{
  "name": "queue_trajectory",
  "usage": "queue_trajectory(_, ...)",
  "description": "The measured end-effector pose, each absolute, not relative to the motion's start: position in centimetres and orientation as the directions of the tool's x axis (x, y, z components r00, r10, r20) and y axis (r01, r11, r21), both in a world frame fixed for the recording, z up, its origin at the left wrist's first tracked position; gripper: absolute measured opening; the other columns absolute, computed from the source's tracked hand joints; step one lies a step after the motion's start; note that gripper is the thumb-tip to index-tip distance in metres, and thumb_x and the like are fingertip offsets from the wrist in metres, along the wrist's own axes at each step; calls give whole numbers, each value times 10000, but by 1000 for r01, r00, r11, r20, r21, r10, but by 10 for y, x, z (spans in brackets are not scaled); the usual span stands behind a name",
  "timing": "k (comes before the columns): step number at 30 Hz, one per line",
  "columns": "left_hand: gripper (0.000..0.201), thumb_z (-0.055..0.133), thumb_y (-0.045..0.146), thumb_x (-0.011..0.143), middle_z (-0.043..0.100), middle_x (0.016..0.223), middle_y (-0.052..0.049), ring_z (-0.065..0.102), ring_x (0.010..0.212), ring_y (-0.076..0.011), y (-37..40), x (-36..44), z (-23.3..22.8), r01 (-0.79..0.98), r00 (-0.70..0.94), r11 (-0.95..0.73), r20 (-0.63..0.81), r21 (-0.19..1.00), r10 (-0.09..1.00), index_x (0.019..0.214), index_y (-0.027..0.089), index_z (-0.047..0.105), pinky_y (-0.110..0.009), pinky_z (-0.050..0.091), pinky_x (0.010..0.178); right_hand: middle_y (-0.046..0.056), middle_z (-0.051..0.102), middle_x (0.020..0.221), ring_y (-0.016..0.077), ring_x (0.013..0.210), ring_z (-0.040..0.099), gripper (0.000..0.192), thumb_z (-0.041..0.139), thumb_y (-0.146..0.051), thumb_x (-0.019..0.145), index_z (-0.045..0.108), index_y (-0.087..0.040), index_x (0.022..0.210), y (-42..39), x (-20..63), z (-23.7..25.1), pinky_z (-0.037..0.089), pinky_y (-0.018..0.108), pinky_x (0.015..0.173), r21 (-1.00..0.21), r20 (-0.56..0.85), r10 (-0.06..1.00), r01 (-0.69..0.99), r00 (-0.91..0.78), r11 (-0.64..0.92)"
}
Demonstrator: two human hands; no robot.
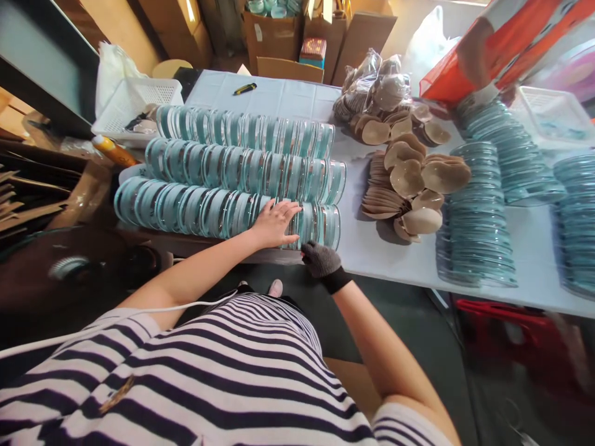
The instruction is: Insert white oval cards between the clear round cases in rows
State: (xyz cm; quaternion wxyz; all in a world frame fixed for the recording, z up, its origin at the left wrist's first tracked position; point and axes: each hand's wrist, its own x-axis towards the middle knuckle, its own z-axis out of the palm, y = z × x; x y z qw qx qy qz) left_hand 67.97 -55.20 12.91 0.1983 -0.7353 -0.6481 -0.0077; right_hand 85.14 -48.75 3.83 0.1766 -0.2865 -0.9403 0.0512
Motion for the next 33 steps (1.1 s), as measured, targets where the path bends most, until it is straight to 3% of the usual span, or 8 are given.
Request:
queue_trajectory(4,773,573,539,831,378,1563,-99,281,1458,-316,-554,680,129,957,146,-69,261,-281,954,1499,215,357,-536,107,1215,138,661,1275,256,973,694,418,386,-254,966,632,-217,1303,-516,836,-24,499,324,748,-242,256,664,618,-703,748)
queue_trajectory(6,780,564,527,834,356,1575,-107,258,1468,-324,-556,682,131,960,117,-47,242,-277,963,1509,207,340,-555,100,1212,135,691,1219,252,951,696,406,373,-276,979,660,-216,1260,-517,835,-26,498,320,748,-262,260,666,613,-700,746)
queue_trajectory(9,764,553,443,844,308,1598,-121,210,1490,-325,-556,694,133,954,121,-43,248,-298,961,1521,178,321,-570,74,1211,136,734,1088,237,930,689,397,362,-301,984,715,-187,1124,-500,853,5,481,298,773,-292,386,667,602,-638,744)
queue_trajectory(13,760,519,401,866,260,1625,-93,192,1501,-306,-545,713,125,912,294,-201,228,-357,928,1553,199,264,-561,71,1215,128,706,1170,243,1039,656,428,398,-311,963,604,-185,1316,-443,871,85,467,310,842,-300,533,721,698,-443,650)
queue_trajectory(18,774,525,502,871,300,1611,-78,223,1487,-329,-532,716,112,887,313,-230,154,-400,937,1551,221,284,-603,112,1198,110,723,1117,227,981,671,426,597,-174,789,689,-155,1205,-383,828,169,479,284,798,-62,7,676,674,-737,736)
queue_trajectory(22,771,532,519,873,289,1616,-71,224,1487,-328,-532,712,110,882,314,-226,156,-414,937,1550,243,289,-590,99,1203,78,751,942,190,866,678,329,603,-132,732,757,-124,1023,-383,821,189,472,245,743,27,-81,598,598,-798,801)
queue_trajectory(27,777,569,512,845,311,1607,-66,234,1482,-323,-536,714,109,888,320,-223,192,-403,928,1533,248,322,-575,100,1207,80,754,881,195,825,683,264,559,-206,779,765,-154,937,-423,875,141,444,233,691,-90,153,562,555,-813,827)
queue_trajectory(33,770,575,484,836,323,1599,-79,252,1471,-342,-535,713,109,892,330,-234,203,-386,922,1526,237,338,-584,117,1198,131,715,1103,232,831,696,301,482,-269,882,729,-188,1034,-476,881,1,441,280,619,-197,240,656,626,-716,755)
